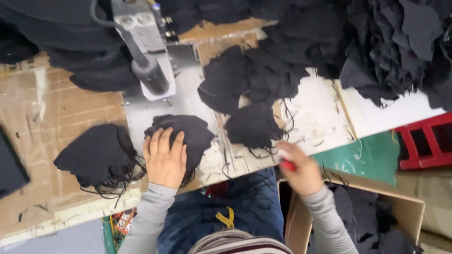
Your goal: Trimming loose threads from black fabric masks using a small hand-held cutter.
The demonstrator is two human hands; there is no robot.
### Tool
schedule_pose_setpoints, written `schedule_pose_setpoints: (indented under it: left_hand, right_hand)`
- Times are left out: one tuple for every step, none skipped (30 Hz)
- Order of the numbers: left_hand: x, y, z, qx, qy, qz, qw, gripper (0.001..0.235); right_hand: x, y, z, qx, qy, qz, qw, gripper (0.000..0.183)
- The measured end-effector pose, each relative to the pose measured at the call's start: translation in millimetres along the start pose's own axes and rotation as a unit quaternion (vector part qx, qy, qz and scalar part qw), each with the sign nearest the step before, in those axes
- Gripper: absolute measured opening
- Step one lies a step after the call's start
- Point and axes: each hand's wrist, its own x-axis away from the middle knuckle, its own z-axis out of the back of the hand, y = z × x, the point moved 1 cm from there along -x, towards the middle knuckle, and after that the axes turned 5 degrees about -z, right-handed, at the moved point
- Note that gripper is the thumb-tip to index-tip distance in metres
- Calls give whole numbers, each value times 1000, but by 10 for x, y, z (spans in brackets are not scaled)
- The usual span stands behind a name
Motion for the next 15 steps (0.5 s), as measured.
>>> schedule_pose_setpoints:
  left_hand:
    - [16,13,17,-3,8,-2,1000,37]
    - [46,22,1,-1,4,-3,1000,37]
    - [76,27,-8,-1,1,-6,1000,37]
    - [78,17,-16,-3,2,-8,1000,36]
    - [52,19,-12,-2,3,-8,1000,36]
    - [57,23,0,-1,1,-7,1000,36]
    - [64,21,12,1,-1,-5,1000,36]
    - [85,22,13,-1,-3,1,1000,36]
    - [107,22,19,2,-2,1,1000,34]
    - [102,4,24,4,2,-1,1000,33]
    - [116,-6,43,0,2,3,1000,33]
    - [121,-16,58,4,6,3,1000,33]
    - [125,-25,72,8,10,2,1000,32]
    - [147,-21,112,6,10,4,1000,32]
    - [166,-16,153,14,17,8,1000,31]
  right_hand:
    - [102,122,81,-57,47,-24,997,35]
    - [142,215,136,-57,46,-29,997,35]
    - [186,328,193,-101,64,-175,977,26]
    - [188,442,243,-144,80,-312,936,20]
    - [101,443,266,-144,81,-312,936,20]
    - [28,444,286,-184,120,-319,922,18]
    - [-45,443,298,-224,159,-325,905,17]
    - [-134,433,214,-225,153,-326,906,17]
    - [-233,400,130,-173,119,-236,949,17]
    - [-356,363,33,-122,87,-141,979,17]
    - [-449,341,-82,-125,83,-138,979,17]
    - [-549,309,-195,-100,70,-92,988,17]
    - [-649,275,-308,-75,56,-45,995,19]
    - [-751,202,-358,-76,54,-43,995,19]
    - [-855,127,-410,-32,37,-39,998,23]
